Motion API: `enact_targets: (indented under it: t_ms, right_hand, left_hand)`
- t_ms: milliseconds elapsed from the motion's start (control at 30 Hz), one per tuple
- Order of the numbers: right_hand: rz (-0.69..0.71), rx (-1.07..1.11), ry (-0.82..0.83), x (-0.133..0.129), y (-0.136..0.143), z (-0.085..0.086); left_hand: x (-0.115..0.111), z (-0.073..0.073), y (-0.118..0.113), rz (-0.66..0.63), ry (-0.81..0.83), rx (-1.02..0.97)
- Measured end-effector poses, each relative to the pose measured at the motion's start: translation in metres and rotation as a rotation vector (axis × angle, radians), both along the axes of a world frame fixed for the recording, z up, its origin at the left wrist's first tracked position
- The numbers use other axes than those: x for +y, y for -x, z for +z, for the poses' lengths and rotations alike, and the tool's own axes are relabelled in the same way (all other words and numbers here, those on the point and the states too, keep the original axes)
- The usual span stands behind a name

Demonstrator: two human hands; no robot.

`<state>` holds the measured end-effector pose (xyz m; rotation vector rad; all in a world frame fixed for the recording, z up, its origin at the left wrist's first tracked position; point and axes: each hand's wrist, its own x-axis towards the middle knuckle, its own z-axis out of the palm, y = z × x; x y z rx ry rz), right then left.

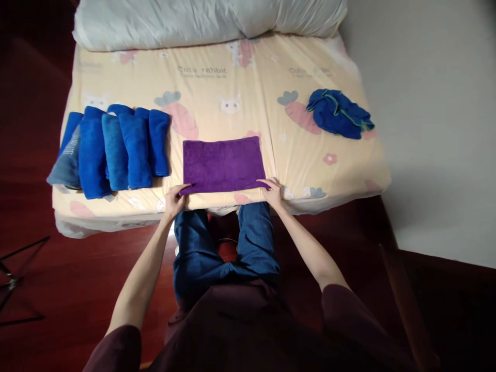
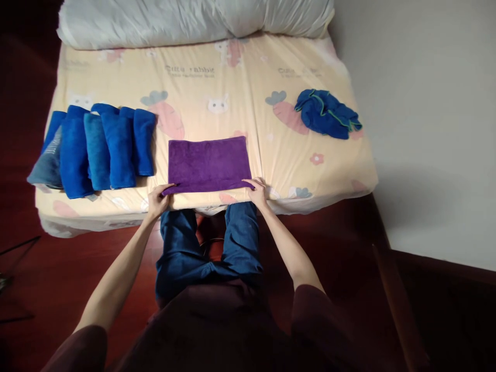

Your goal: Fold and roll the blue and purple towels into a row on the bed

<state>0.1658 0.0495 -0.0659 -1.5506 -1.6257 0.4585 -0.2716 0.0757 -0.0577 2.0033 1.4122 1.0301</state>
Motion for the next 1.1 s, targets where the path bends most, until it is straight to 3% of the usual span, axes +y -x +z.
enact_targets:
  t_ms: [233,500,1100]
  right_hand:
    - [-0.01,0.141,0.052,0.004,0.0,0.001]
    - [-0.083,0.286,0.176,0.012,0.0,-0.003]
    - [-0.066,0.245,0.173,0.016,0.004,0.005]
  left_hand:
    - [0.002,-0.004,-0.003,0.108,0.054,-0.033]
    - [0.004,0.005,-0.005,0.263,0.199,-0.097]
    - [0.008,0.004,-0.01,0.302,0.191,-0.095]
